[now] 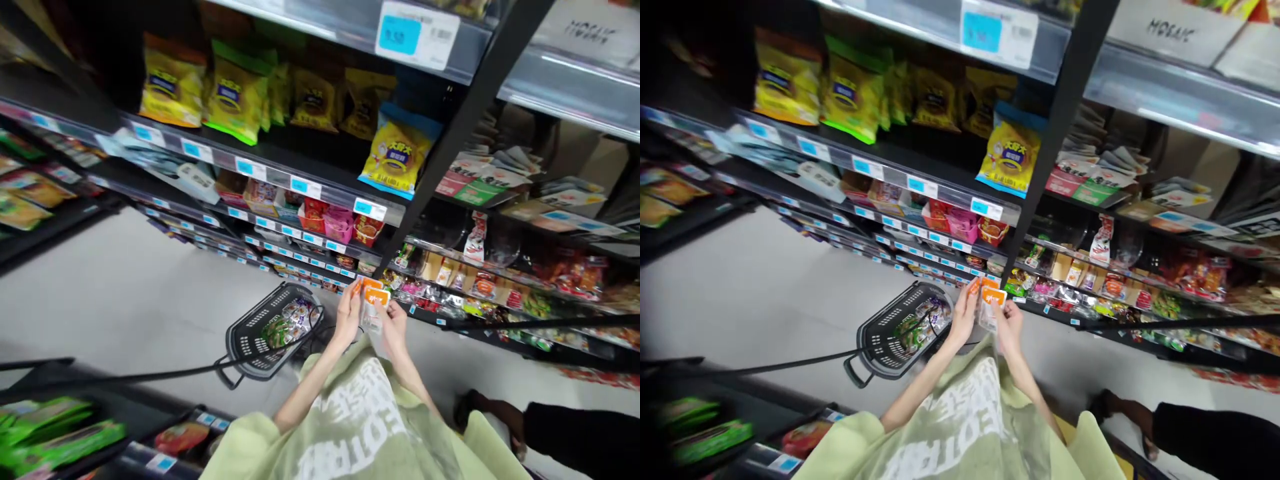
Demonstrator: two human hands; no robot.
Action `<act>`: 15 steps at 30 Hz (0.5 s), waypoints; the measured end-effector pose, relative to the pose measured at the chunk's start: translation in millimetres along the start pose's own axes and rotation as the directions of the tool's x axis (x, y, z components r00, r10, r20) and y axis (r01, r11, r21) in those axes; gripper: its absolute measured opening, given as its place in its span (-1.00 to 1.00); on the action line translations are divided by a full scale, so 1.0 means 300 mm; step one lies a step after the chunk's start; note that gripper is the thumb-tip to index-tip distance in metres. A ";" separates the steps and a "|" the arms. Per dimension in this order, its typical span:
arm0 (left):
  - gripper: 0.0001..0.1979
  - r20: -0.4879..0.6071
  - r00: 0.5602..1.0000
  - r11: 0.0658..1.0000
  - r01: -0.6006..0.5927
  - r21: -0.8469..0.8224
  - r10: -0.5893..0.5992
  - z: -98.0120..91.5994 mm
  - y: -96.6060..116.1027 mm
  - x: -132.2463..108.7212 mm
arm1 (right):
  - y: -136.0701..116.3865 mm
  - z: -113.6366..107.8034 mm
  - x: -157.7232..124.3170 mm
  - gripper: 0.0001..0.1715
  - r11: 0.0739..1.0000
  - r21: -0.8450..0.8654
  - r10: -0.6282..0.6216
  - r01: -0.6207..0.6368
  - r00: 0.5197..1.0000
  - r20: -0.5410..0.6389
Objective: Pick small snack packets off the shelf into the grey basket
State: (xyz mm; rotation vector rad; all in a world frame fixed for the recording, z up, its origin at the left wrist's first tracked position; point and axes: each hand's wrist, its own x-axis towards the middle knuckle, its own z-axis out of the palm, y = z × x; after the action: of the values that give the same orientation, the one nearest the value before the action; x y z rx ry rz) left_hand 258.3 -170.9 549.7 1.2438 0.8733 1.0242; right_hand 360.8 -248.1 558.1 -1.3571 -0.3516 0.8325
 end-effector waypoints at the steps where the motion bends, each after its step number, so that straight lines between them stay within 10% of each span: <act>1: -0.51 0.044 0.999 1.000 -0.014 0.015 0.013 0.031 0.000 -0.008 | -0.005 -0.017 -0.008 -0.54 0.998 -0.052 -0.026 0.026 1.000 0.000; 15: -0.25 0.509 0.859 0.998 0.042 0.042 -0.057 0.182 0.006 -0.086 | -0.040 -0.110 -0.004 -0.54 0.991 -0.038 -0.130 0.125 0.963 -0.237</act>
State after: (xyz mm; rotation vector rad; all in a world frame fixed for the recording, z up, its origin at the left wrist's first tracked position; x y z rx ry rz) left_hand 301.1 -212.7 558.3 1.4214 0.5007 0.5897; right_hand 385.8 -272.4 562.5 -1.4230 -0.2569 0.5522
